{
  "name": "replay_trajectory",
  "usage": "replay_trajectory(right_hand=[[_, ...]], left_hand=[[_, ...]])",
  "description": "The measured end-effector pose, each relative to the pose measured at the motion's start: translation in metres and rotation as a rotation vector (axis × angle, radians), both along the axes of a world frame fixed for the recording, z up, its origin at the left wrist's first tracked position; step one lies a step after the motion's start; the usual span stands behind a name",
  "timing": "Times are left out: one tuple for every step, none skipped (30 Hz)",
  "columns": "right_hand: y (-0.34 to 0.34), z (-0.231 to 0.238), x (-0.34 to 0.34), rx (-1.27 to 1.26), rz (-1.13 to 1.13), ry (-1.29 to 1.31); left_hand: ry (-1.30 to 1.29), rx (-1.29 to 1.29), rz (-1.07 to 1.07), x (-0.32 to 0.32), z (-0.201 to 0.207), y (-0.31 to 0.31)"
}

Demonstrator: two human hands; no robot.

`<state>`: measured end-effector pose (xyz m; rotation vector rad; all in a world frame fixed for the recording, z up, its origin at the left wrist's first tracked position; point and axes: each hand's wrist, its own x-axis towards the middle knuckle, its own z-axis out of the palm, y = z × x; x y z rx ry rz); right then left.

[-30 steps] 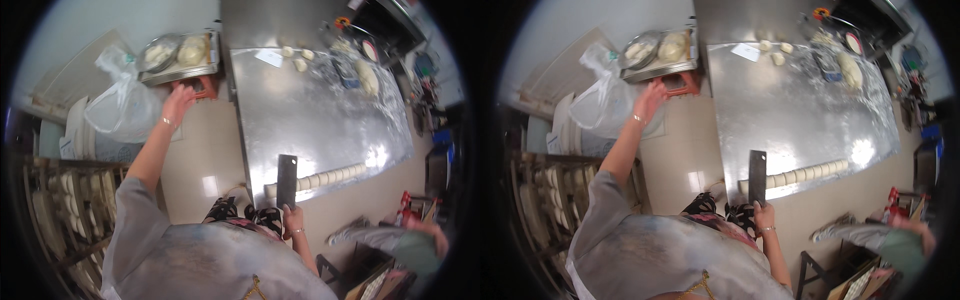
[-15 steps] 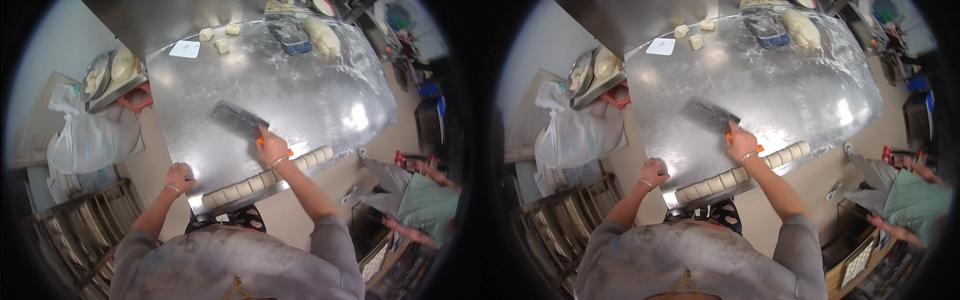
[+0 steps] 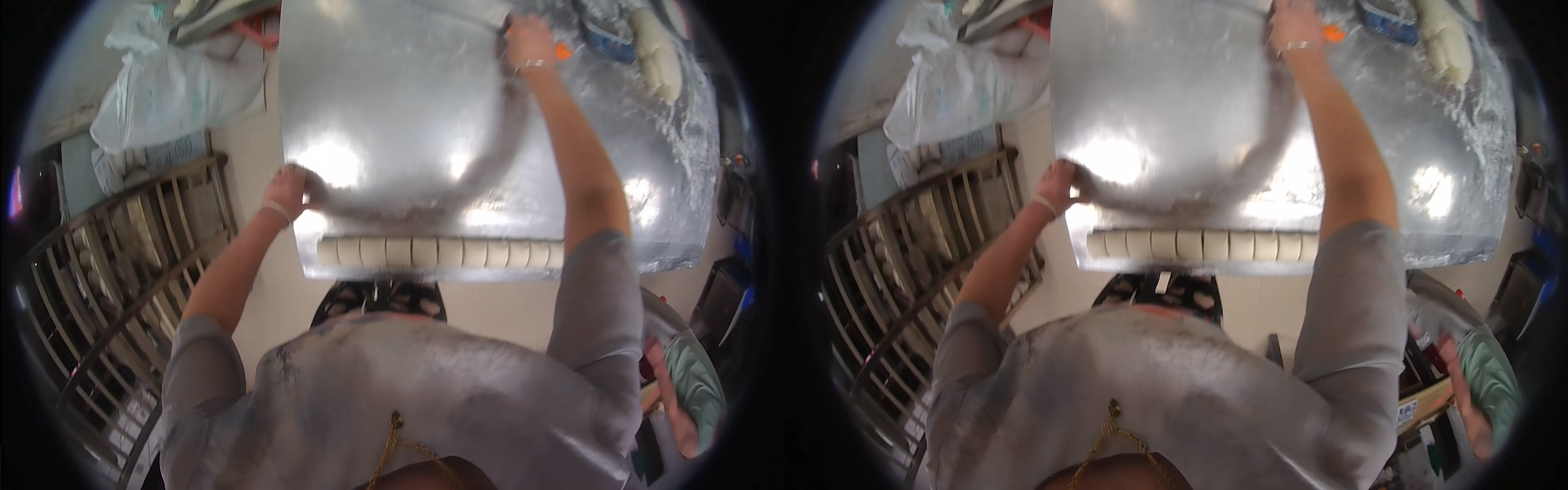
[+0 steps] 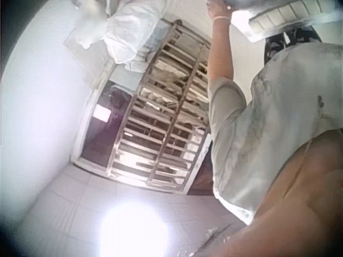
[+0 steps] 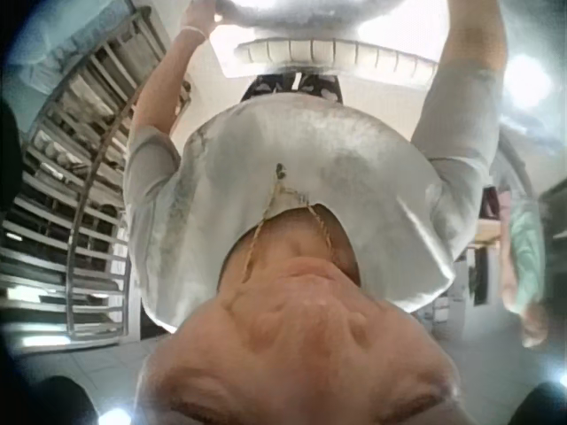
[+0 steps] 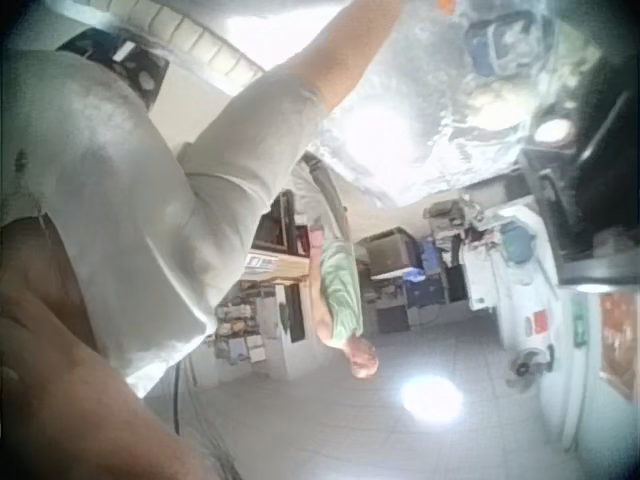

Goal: The person retrieves a tray of dough from a proofer, then rolls a large sheet of dough into a log with a coworker. They cut the log into uniform pieces using a cleaver and arrange the pieces on a tray. The person also sprinkles flour on the work surface during the process.

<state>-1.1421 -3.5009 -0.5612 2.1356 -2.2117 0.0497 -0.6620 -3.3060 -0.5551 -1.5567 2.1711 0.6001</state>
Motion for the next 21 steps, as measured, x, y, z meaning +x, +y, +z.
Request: replay_trajectory(right_hand=[[0.007, -0.002, 0.007, -0.096, 0.05, -0.038], [0.016, -0.002, 0.017, -0.168, 0.07, -0.058], [0.025, -0.002, 0.032, -0.264, 0.084, -0.073], [0.042, -0.002, 0.049, -0.194, 0.148, -0.136], [0.069, -0.002, 0.067, -0.123, 0.213, -0.196], [0.099, 0.0, 0.085, -0.059, 0.279, -0.253], [0.128, 0.003, 0.103, -0.048, 0.366, -0.324], [0.16, 0.006, 0.121, 0.07, 0.464, -0.52], [0.194, 0.01, 0.141, 0.175, 0.505, -0.597], [0.229, 0.016, 0.157, 0.206, 0.55, -0.62], [0.256, 0.022, 0.168, 0.316, 0.611, -0.691], [0.282, 0.028, 0.179, 0.363, 0.631, -0.637], [0.302, 0.031, 0.19, 0.394, 0.658, -0.588], [0.316, 0.034, 0.198, 0.385, 0.665, -0.567], [0.329, 0.035, 0.205, 0.376, 0.666, -0.547], [0.339, 0.034, 0.211, 0.367, 0.654, -0.524], [0.346, 0.032, 0.217, 0.37, 0.651, -0.439], [0.351, 0.029, 0.222, 0.339, 0.676, -0.411], [0.353, 0.024, 0.226, 0.315, 0.682, -0.366], [0.353, 0.02, 0.228, 0.316, 0.673, -0.308], [0.354, 0.017, 0.229, 0.291, 0.645, -0.31]], left_hand=[[-0.03, 0.015, 0.002, -0.001, 0.0, 0.0], [-0.017, 0.113, 0.058, -0.002, 0.002, -0.004], [-0.04, 0.078, 0.043, -0.004, 0.005, -0.004], [-0.035, 0.07, 0.05, -0.007, 0.008, -0.005], [-0.061, 0.111, 0.066, -0.009, 0.012, -0.006], [-0.046, 0.1, 0.072, -0.012, 0.015, -0.008], [-0.059, 0.121, 0.072, -0.014, 0.018, -0.008], [-0.048, 0.104, 0.066, -0.016, 0.022, -0.009], [-0.045, 0.109, 0.063, -0.017, 0.025, -0.01], [-0.019, 0.083, 0.06, -0.017, 0.028, -0.011], [-0.003, 0.081, 0.06, -0.017, 0.03, -0.01], [0.003, 0.08, 0.054, -0.016, 0.032, -0.007], [0.043, 0.078, 0.075, -0.014, 0.034, -0.004], [0.133, 0.089, 0.07, -0.014, 0.036, 0.008], [0.239, 0.062, 0.051, -0.015, 0.036, 0.023], [0.346, 0.038, 0.025, -0.017, 0.035, 0.039], [0.445, -0.079, -0.037, -0.021, 0.035, 0.065], [0.546, -0.197, -0.106, -0.023, 0.036, 0.094], [0.572, -0.199, -0.161, -0.023, 0.036, 0.114], [0.608, -0.201, -0.229, -0.027, 0.033, 0.129], [0.602, -0.183, -0.246, -0.03, 0.026, 0.136]])
